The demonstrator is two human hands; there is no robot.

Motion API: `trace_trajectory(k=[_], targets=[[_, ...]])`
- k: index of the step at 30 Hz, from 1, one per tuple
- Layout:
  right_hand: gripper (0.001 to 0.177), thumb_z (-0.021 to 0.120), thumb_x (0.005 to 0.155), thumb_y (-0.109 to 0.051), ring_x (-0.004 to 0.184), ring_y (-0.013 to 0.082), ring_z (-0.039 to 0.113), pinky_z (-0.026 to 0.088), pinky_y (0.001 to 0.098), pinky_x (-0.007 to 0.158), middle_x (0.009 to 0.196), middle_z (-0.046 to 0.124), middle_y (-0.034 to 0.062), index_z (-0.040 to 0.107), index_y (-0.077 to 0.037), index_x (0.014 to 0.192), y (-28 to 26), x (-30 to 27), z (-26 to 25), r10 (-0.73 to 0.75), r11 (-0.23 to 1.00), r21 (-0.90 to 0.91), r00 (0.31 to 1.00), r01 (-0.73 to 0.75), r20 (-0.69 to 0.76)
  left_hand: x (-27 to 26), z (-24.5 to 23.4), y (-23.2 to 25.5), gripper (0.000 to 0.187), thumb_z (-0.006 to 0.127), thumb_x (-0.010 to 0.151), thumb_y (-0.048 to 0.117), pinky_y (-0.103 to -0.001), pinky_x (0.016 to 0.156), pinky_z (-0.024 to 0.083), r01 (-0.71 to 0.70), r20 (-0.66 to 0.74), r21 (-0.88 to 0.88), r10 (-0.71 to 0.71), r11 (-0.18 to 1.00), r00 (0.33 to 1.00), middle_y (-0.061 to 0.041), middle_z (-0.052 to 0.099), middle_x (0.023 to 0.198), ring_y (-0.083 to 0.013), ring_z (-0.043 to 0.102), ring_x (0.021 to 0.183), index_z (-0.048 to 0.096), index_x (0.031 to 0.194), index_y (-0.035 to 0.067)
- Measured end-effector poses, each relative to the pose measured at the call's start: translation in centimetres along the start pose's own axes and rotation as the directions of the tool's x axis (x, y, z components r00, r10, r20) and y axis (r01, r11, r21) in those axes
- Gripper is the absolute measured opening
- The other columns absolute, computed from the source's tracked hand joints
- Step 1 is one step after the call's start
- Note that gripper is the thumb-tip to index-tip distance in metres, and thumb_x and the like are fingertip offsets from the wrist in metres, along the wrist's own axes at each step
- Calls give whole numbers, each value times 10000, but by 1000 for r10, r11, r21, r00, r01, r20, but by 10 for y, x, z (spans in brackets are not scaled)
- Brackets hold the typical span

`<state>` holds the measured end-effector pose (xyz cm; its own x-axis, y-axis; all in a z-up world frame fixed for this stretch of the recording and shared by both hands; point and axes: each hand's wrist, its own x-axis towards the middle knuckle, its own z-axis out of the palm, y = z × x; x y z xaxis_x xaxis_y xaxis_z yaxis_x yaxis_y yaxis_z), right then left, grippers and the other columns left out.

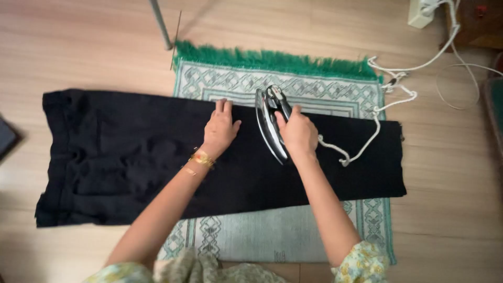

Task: Ironing a pair of black trousers on a mat on the floor.

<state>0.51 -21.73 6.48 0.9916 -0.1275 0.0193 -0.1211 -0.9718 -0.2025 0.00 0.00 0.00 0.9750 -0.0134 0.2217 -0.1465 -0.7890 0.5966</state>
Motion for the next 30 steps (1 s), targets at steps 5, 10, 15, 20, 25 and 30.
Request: trace_trajectory(k=[5, 10, 15, 20, 25, 30], targets=[[570, 584, 949, -593, 781, 463, 720, 579, 564, 657, 822, 730, 252, 593, -53, 1132, 14, -28, -26, 107, 994, -10, 992, -106, 60, 19, 27, -21, 482, 819, 811, 229, -458, 816, 549, 61, 77, -82, -54, 995, 996, -147, 560, 1261, -376, 637, 1043, 587, 1209, 91], [528, 564, 984, -581, 730, 443, 724, 577, 537, 580, 759, 722, 221, 591, -55, 1023, 45, -92, -43, 185, 983, -33, 978, -182, 100, 31, 29, -36, 325, 844, 809, 315, -445, 823, 545, 179, 159, -32, -172, 983, 972, -82, 655, 1103, -325, 657, 1027, 672, 1024, 142], [507, 556, 996, -552, 665, 399, 740, 597, 490, 546, 702, 715, 196, 593, -46, 1025, 55, -100, -45, 177, 984, -30, 981, -176, 76, 39, 37, -40, 222, 798, 841, 281, -442, 777, 545, 47, 122, -68, -38, 997, 992, -77, 694, 1058, -324, 677, 988, 686, 982, 151], [528, 572, 972, -571, 678, 427, 728, 587, 515, 560, 724, 717, 212, 601, -47, 1037, 49, -49, -41, 79, 996, -56, 994, -75, 70, 53, 64, -52, 440, 798, 896, 371, -467, 799, 542, 101, 255, -134, -64, 986, 965, -130, 705, 933, -355, 691, 918, 587, 1104, 45], [551, 579, 961, -586, 699, 439, 724, 583, 537, 584, 747, 723, 222, 600, -43, 1052, 53, -7, -31, 34, 996, -84, 998, -29, 58, 67, 63, -29, 614, 872, 788, 500, -466, 831, 541, 112, 455, 82, -137, 990, 880, -206, 710, 967, -378, 685, 958, 644, 1086, 15], [551, 585, 987, -573, 721, 449, 717, 579, 545, 622, 763, 721, 237, 596, -24, 1038, 70, 6, -15, 95, 994, -43, 994, -98, -52, 57, 92, -45, 357, 822, 807, 370, -443, 774, 561, 85, 230, -77, -65, 993, 971, -181, 755, 879, -347, 720, 881, 755, 971, 60]])
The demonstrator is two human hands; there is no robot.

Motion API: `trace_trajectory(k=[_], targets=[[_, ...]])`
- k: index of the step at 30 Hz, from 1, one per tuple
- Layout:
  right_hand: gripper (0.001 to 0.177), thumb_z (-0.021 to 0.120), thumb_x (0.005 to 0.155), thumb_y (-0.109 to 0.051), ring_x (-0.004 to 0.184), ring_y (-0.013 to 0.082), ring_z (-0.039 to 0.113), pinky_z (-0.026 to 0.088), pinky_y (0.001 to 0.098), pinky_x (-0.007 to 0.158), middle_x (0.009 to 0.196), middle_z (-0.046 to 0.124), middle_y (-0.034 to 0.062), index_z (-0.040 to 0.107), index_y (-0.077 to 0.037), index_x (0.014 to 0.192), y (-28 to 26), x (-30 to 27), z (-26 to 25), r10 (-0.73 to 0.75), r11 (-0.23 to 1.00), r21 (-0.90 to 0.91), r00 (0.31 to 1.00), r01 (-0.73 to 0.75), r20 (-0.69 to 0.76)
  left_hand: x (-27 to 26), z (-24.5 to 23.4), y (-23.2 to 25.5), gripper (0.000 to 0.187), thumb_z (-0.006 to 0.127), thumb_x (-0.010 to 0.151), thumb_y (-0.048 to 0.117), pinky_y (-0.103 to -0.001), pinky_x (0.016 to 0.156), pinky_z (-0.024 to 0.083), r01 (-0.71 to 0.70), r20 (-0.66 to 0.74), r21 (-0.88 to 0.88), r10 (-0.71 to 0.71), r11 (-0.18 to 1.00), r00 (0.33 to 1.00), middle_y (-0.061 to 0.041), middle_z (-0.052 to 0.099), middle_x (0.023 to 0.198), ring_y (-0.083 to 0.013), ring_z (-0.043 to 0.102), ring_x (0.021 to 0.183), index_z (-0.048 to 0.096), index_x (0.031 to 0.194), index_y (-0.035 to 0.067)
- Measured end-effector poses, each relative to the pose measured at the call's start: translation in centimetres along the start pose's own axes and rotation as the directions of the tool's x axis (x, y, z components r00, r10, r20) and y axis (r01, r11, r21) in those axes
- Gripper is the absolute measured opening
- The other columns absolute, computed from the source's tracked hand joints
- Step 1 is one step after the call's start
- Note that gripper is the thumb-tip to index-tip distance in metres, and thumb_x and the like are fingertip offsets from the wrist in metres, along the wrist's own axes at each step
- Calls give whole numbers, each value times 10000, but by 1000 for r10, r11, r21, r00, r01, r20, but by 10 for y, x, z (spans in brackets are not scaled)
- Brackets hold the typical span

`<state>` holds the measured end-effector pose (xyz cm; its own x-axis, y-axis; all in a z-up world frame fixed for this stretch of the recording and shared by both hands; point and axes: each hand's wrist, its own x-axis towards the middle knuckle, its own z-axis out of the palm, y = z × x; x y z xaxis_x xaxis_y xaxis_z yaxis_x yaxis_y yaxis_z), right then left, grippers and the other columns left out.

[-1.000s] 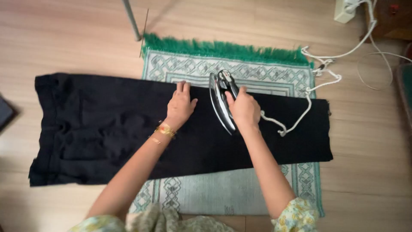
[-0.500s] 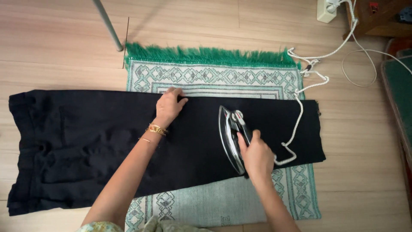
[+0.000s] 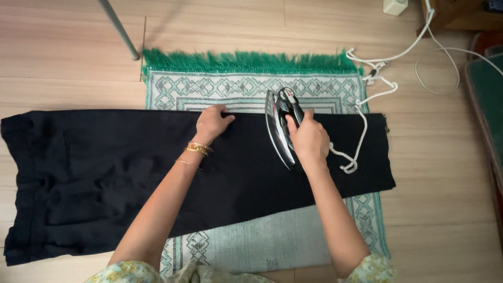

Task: Ironing a pair of black trousers on a mat on the floor.

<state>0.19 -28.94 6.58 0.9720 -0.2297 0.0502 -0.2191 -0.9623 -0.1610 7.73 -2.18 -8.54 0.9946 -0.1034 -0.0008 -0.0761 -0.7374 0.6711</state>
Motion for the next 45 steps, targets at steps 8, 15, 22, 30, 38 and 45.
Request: trace_trajectory(k=[8, 15, 22, 30, 38, 45], targets=[[512, 569, 972, -547, 688, 437, 723, 580, 532, 573, 728, 715, 227, 596, -41, 1048, 6, -80, -41, 42, 999, -12, 988, -40, 151, -11, -28, 21, 286, 814, 858, 242, -316, 596, 558, 148, 104, -302, -121, 942, 987, -115, 737, 723, -172, 726, 543, 703, 974, 5], [510, 573, 986, -546, 636, 409, 725, 579, 502, 518, 689, 704, 205, 611, -39, 1025, 10, -88, -40, -2, 999, -51, 995, 7, 97, -10, -25, 14, 280, 814, 858, 236, -282, 643, 581, 212, 122, -367, -179, 906, 976, -84, 765, 774, -149, 758, 613, 742, 1000, 6], [544, 580, 978, -587, 684, 438, 724, 580, 535, 563, 734, 715, 226, 611, -44, 1003, 16, -11, -17, -26, 997, -69, 997, 31, 72, -10, -28, 16, 264, 815, 858, 230, -261, 665, 574, 219, 137, -355, -181, 909, 974, -70, 777, 796, -146, 765, 617, 768, 990, 6], [575, 618, 1002, -573, 750, 485, 711, 576, 565, 643, 795, 709, 290, 618, 1, 1049, 83, 7, -26, 69, 991, -109, 997, -72, -31, -12, -33, 20, 243, 806, 864, 225, -255, 644, 576, 246, 161, -364, -200, 898, 967, -82, 781, 802, -138, 765, 637, 762, 992, 23], [487, 647, 1039, -468, 752, 492, 703, 559, 571, 657, 785, 706, 295, 628, 18, 1067, 175, -12, -51, 162, 951, -237, 973, -198, -162, -16, -34, 27, 234, 797, 886, 221, -266, 635, 573, 239, 132, -353, -205, 904, 970, -92, 770, 776, -135, 760, 642, 753, 989, 16], [427, 708, 997, -385, 784, 494, 702, 559, 568, 669, 852, 713, 293, 644, 35, 1041, 200, 22, -50, 186, 934, -259, 954, -246, -234, -19, -45, 38, 237, 801, 891, 217, -276, 587, 556, 290, 142, -348, -256, 891, 956, -81, 765, 763, -127, 762, 652, 749, 990, 8]])
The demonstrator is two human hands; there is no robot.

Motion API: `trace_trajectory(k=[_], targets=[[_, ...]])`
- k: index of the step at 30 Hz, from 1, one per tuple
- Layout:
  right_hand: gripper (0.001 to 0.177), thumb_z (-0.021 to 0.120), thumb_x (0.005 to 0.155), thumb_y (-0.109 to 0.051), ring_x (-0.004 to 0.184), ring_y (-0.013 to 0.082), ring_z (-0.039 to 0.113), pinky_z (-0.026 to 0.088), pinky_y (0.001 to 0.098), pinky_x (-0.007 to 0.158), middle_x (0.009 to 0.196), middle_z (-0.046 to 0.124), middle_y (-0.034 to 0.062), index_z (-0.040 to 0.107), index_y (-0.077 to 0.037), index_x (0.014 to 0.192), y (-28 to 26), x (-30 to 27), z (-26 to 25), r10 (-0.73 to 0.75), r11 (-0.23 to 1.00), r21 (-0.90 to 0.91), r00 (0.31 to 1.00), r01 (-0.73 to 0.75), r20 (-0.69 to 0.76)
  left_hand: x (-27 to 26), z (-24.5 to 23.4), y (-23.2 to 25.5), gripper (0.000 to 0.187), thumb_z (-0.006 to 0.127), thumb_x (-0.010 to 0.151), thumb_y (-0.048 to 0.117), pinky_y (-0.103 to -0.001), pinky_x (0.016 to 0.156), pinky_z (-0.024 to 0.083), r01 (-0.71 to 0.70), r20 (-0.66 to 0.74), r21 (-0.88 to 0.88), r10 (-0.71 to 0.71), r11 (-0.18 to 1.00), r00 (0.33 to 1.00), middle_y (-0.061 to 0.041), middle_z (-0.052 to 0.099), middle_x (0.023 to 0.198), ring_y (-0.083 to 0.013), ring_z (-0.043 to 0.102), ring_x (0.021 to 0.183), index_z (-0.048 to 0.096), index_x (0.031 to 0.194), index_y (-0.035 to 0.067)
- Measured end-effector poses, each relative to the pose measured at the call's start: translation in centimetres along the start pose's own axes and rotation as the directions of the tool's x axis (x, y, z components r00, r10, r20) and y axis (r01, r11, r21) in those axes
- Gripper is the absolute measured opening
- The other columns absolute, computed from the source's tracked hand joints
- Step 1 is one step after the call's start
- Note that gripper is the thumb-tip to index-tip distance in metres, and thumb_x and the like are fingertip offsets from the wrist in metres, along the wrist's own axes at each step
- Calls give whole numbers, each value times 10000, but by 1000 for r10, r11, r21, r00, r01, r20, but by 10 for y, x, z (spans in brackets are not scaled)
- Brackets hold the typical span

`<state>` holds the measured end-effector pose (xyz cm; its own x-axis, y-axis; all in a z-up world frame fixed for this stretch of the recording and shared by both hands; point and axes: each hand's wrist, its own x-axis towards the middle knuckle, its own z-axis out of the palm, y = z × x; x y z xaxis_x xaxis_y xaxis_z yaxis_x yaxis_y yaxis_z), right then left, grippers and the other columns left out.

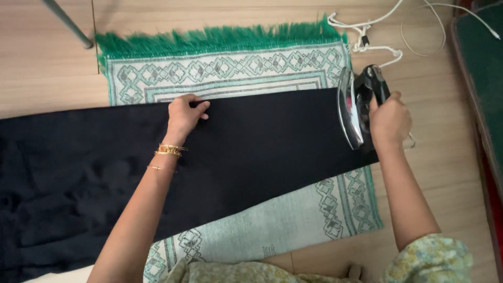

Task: Ironing a pair of black trousers on a mat on the floor.

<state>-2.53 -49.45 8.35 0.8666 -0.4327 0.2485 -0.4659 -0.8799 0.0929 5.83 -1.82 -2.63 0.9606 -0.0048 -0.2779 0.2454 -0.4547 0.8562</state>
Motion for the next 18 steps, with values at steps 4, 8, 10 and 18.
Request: trace_trajectory(k=[4, 8, 10, 18], targets=[[445, 664, 1063, -374, 788, 486, 710, 571, 556, 676, 850, 708, 302, 630, 70, 1063, 23, -13, 9, 24, 999, 43, 1000, -24, 17, -6, -1, 13, 214, 776, 921, 213, -328, 519, 509, 104, 27, 25, -105, 994, 994, -115, 756, 719, -196, 670, 541, 750, 1036, 35], [422, 650, 1063, -371, 812, 507, 698, 560, 579, 718, 864, 702, 314, 638, 51, 1052, 45, -41, 2, 60, 998, 28, 997, -62, 39, 6, 26, -36, 428, 884, 801, 345, -356, 680, 571, -207, -133, 237, 243, 949, 961, -139, 734, 853, -234, 722, 737, 696, 1019, 28], [421, 652, 1049, -371, 805, 517, 690, 553, 590, 716, 863, 699, 318, 638, 50, 1056, 49, -42, -1, 92, 995, 43, 995, -94, 45, -11, 31, -17, 585, 971, 713, 416, -425, 746, 567, -333, -184, 436, 445, 836, 877, -172, 714, 964, -328, 696, 844, 657, 1015, 26], [497, 711, 1024, -441, 831, 519, 690, 553, 586, 724, 888, 697, 327, 648, 52, 1003, 58, -8, 18, 196, 979, 57, 980, -197, 25, -57, 84, 36, 949, 928, 653, 300, -486, 1123, 427, -329, -370, 270, 413, 905, 832, -299, 388, 1426, -425, 405, 1320, 417, 1390, -10]])
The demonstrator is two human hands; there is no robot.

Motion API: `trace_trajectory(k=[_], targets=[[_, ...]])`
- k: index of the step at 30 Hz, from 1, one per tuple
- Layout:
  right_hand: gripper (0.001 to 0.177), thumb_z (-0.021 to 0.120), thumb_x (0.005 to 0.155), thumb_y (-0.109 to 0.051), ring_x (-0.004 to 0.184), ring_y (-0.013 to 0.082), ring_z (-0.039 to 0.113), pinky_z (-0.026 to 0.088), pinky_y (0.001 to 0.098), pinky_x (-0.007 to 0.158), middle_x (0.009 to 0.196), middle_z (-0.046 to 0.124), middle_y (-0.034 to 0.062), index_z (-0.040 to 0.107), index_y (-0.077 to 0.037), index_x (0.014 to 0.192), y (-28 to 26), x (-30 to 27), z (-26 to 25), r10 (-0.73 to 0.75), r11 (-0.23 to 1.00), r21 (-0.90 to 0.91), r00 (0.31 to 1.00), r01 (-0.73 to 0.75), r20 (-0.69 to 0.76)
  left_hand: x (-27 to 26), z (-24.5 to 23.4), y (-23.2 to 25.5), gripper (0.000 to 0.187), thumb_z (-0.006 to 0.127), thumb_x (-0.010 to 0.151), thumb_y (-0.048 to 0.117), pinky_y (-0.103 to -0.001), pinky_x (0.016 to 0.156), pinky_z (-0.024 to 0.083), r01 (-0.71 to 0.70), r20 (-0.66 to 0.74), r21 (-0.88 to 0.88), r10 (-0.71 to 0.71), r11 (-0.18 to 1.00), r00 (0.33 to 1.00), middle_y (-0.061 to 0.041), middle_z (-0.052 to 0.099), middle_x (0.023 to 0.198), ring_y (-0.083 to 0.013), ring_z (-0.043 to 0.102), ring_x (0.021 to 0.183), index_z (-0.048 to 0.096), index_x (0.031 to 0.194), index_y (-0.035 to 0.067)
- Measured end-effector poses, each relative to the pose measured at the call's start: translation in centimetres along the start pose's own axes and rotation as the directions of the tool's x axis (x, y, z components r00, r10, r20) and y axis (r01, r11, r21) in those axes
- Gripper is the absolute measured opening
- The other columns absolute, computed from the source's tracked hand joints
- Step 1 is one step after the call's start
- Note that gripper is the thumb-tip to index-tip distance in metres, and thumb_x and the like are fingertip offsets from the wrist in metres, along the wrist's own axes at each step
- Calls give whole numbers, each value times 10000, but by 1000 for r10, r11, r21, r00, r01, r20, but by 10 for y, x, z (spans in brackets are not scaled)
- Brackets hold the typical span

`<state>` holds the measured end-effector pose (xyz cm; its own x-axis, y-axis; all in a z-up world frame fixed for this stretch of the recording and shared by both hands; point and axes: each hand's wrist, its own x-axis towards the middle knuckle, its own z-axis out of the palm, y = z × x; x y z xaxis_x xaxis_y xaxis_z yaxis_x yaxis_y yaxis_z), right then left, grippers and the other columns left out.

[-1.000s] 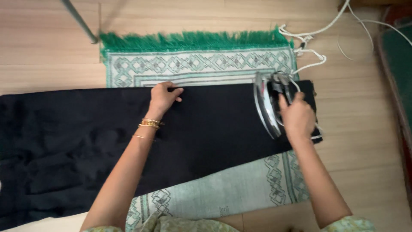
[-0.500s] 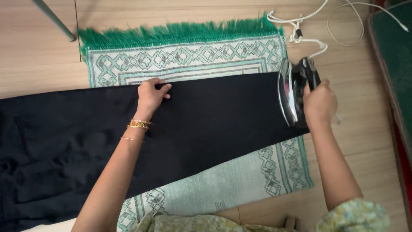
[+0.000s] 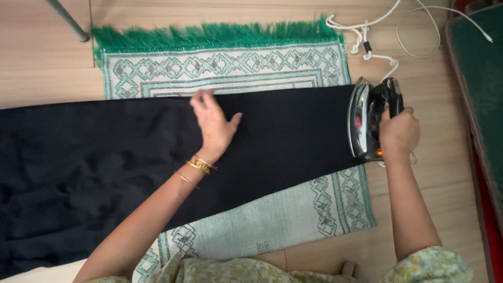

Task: Ironing a pair of black trousers on a mat on the floor.

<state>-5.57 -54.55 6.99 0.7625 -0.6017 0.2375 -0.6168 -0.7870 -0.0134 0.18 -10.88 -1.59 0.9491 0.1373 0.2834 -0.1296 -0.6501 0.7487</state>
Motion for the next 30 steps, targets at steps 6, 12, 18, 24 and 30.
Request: trace_trajectory(k=[6, 12, 18, 24, 30], targets=[[417, 725, 980, -331, 851, 515, 690, 555, 575, 741, 895, 699, 321, 632, 71, 1038, -6, -26, -18, 8, 999, 46, 999, -10, 42, -12, 14, 4, 843, 730, 882, 477, -629, 1128, 261, -504, 475, 181, 374, 845, 797, -173, 274, 1628, -358, 270, 1477, 411, 1519, 27], [363, 731, 989, -303, 891, 520, 679, 542, 575, 783, 915, 697, 321, 665, 53, 1007, 1, -15, -14, -58, 992, 113, 998, 54, 25, 4, 9, 1, 794, 713, 843, 392, -613, 1129, 302, -495, 537, 129, 359, 859, 763, -198, 340, 1588, -398, 347, 1476, 436, 1480, 8], [449, 748, 965, -364, 897, 521, 679, 534, 575, 789, 903, 690, 336, 669, 74, 1017, -22, -38, -13, -17, 976, 219, 985, -21, 169, 27, -65, -67, 219, 660, 988, 89, -354, 933, 546, 107, 203, -200, -65, 974, 977, -138, 724, 1152, -306, 715, 1046, 690, 1204, 68], [476, 776, 935, -388, 874, 532, 671, 537, 578, 756, 906, 688, 345, 662, 60, 1050, -79, -51, -8, -182, 953, 270, 972, 136, 152, -2, -144, -118, 357, 727, 881, 126, -533, 1036, 412, 67, 92, 357, -107, 932, 990, -102, 588, 1416, -382, 484, 1312, 675, 1234, 130], [481, 785, 908, -404, 878, 507, 684, 554, 557, 749, 895, 695, 323, 646, 48, 994, -135, -58, -7, -273, 917, 344, 946, 201, 175, -11, -168, -147, 477, 724, 880, 133, -547, 1070, 387, 150, 133, 335, -205, 930, 970, -109, 463, 1530, -388, 415, 1381, 624, 1345, 156]])
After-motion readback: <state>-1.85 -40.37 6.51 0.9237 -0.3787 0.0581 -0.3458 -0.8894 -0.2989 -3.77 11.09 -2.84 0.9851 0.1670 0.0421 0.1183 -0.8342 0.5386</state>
